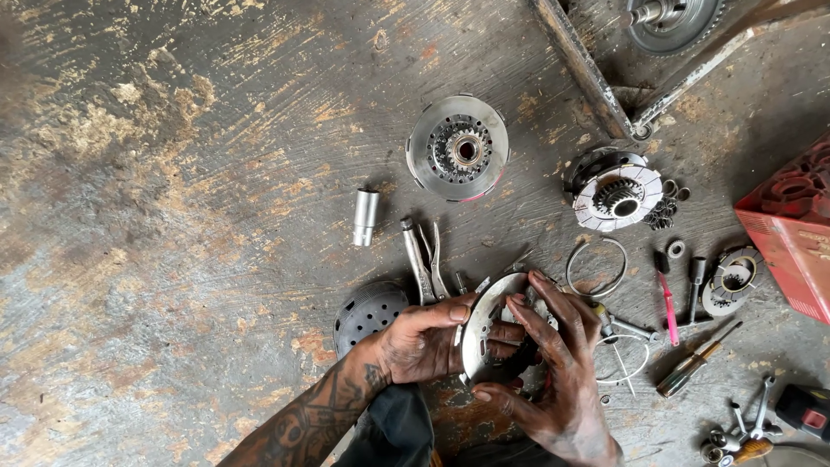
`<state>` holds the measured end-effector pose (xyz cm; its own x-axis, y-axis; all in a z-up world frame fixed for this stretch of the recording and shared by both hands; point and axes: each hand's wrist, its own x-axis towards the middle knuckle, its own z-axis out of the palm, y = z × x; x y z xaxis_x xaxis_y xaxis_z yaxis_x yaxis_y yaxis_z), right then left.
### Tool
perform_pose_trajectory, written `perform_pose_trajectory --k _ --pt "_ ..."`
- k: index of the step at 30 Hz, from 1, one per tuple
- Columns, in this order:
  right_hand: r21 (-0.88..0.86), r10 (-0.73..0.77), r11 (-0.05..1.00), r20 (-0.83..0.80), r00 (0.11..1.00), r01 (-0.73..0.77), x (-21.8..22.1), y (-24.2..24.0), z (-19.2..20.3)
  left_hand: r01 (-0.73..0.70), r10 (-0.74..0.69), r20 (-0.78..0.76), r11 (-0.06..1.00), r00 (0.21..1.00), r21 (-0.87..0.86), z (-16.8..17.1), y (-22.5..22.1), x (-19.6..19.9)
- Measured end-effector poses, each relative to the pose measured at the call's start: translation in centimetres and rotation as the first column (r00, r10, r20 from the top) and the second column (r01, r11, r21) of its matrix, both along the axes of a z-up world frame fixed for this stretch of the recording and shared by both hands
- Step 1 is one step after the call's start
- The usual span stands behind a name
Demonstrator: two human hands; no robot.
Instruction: The person sits on the floor of a motorcycle repair workshop and assembles a clutch, stacking friction discs and steel plates alternately into the clutch hub and basket by hand, aligning each plate and pressing the stack together.
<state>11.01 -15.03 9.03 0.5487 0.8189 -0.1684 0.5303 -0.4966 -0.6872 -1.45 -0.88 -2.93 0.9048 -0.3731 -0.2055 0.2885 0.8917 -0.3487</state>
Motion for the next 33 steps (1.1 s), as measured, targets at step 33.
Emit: perform_pose_trajectory --k 33 --pt "-0.277 -0.632 0.560 -0.752 0.187 0.781 1.2 -6.9 -5.1 0.089 -0.090 0.025 0.996 0.996 0.023 -0.5 2.2 0.4"
